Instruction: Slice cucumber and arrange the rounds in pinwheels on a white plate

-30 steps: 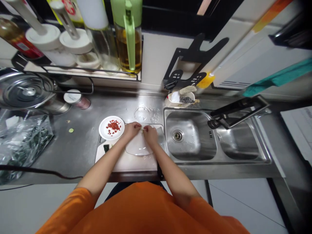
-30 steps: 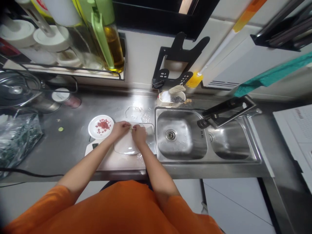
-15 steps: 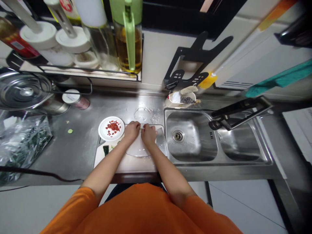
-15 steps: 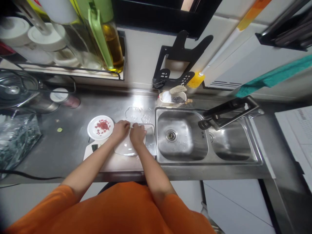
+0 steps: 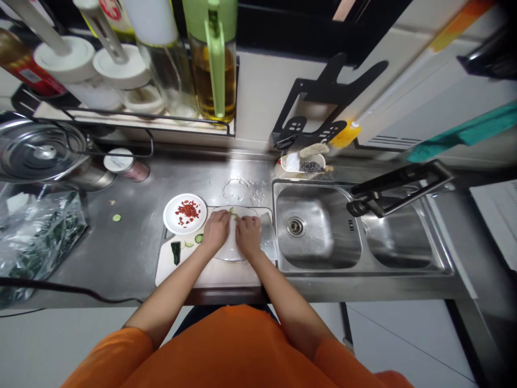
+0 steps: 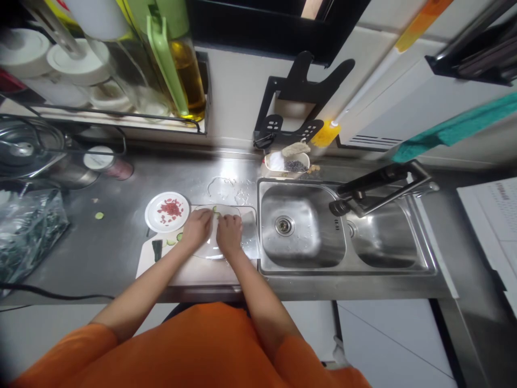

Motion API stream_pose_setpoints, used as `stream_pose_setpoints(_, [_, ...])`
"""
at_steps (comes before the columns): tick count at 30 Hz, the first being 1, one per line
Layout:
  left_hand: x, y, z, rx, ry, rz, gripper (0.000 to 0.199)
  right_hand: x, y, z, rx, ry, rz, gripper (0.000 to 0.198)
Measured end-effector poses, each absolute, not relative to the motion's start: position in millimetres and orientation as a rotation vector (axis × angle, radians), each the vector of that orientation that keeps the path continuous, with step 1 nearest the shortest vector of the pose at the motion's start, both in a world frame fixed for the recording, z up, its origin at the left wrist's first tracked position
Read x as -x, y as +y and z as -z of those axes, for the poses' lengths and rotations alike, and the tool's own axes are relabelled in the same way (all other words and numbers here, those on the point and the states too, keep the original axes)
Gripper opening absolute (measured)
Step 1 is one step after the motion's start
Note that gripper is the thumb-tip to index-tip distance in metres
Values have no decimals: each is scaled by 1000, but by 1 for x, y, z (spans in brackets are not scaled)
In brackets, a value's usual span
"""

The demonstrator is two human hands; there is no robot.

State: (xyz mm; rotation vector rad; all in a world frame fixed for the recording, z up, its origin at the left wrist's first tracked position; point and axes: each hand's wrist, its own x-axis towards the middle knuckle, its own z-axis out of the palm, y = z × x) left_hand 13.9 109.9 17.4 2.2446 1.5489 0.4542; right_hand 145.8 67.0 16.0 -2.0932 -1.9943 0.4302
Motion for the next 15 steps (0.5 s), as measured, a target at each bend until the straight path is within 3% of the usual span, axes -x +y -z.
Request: stream_pose_setpoints(15, [-12,110,0,-2354,1347,-394,40,-144,56,-4,2025,-2187,-352,42])
